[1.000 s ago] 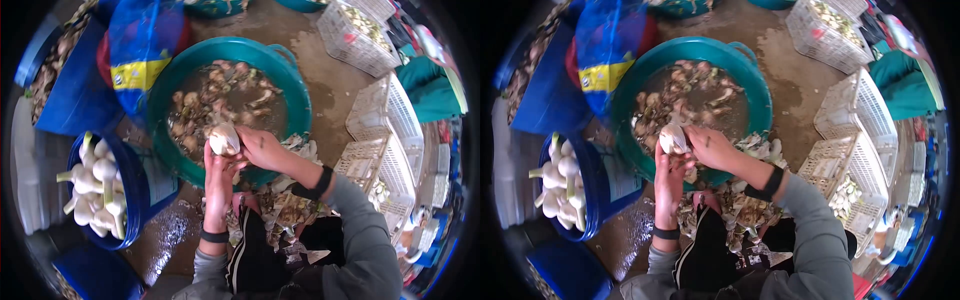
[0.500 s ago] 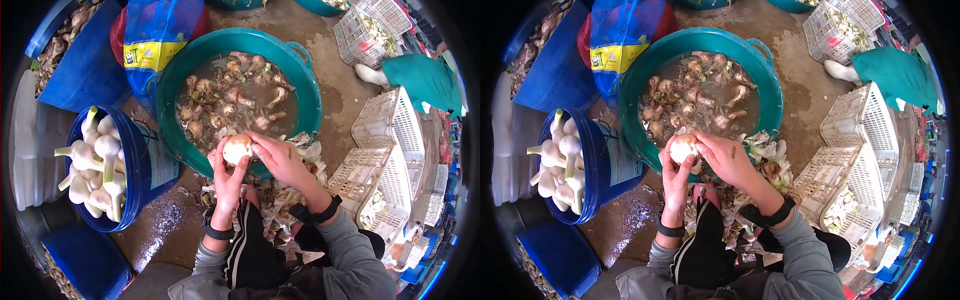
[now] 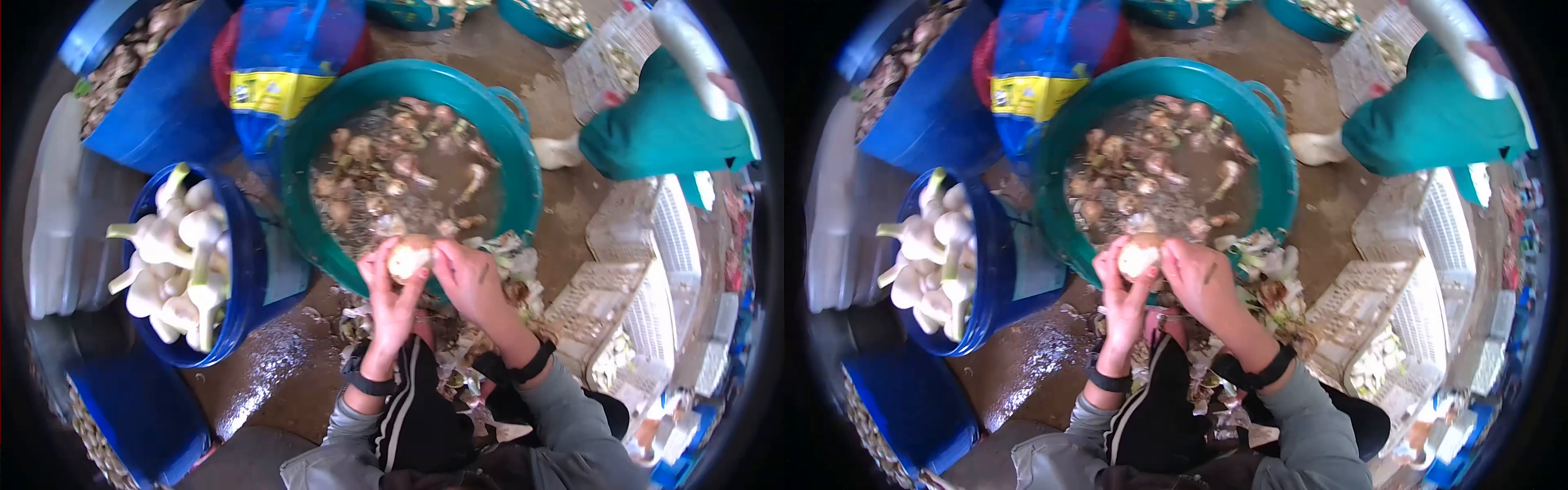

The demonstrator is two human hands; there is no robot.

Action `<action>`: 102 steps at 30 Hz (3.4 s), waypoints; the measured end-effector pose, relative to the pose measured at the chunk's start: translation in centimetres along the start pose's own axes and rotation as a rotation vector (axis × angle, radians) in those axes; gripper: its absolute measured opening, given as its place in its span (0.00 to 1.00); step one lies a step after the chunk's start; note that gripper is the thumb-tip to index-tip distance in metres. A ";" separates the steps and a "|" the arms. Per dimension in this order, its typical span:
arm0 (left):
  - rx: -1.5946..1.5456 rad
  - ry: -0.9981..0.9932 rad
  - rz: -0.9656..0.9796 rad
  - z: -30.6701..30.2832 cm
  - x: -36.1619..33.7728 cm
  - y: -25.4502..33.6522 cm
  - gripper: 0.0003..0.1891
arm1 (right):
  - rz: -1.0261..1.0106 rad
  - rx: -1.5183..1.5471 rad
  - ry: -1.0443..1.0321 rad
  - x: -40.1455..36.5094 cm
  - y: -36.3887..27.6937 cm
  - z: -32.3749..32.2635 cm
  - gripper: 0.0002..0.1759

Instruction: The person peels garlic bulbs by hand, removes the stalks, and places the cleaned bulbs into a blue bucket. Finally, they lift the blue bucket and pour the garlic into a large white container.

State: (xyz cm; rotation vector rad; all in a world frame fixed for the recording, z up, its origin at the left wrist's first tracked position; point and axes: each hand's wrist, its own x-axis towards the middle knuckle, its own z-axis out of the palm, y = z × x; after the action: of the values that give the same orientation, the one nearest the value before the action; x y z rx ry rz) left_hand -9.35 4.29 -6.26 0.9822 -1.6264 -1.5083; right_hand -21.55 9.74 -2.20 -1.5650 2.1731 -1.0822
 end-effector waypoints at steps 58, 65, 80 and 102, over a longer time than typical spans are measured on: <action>0.201 -0.336 0.137 -2.6 0.2 0.9 0.31 | -0.063 -0.063 0.047 -1.3 1.4 1.6 0.06; -0.367 -0.306 -0.400 -2.7 -0.5 -0.4 0.27 | -0.169 -0.102 -0.083 -1.8 1.4 1.2 0.19; 0.021 -0.377 -0.159 -3.7 -0.3 -0.9 0.34 | -0.226 -0.067 0.047 -2.0 2.0 1.9 0.07; 0.438 -0.419 0.388 -4.1 -2.1 3.9 0.30 | 0.245 0.503 0.295 -0.5 0.7 -4.0 0.14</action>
State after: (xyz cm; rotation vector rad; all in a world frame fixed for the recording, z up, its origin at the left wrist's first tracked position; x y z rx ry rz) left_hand -4.98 4.39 -2.03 0.5277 -2.3582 -1.1608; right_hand -24.17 11.97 -0.04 -0.9434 1.9699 -1.6883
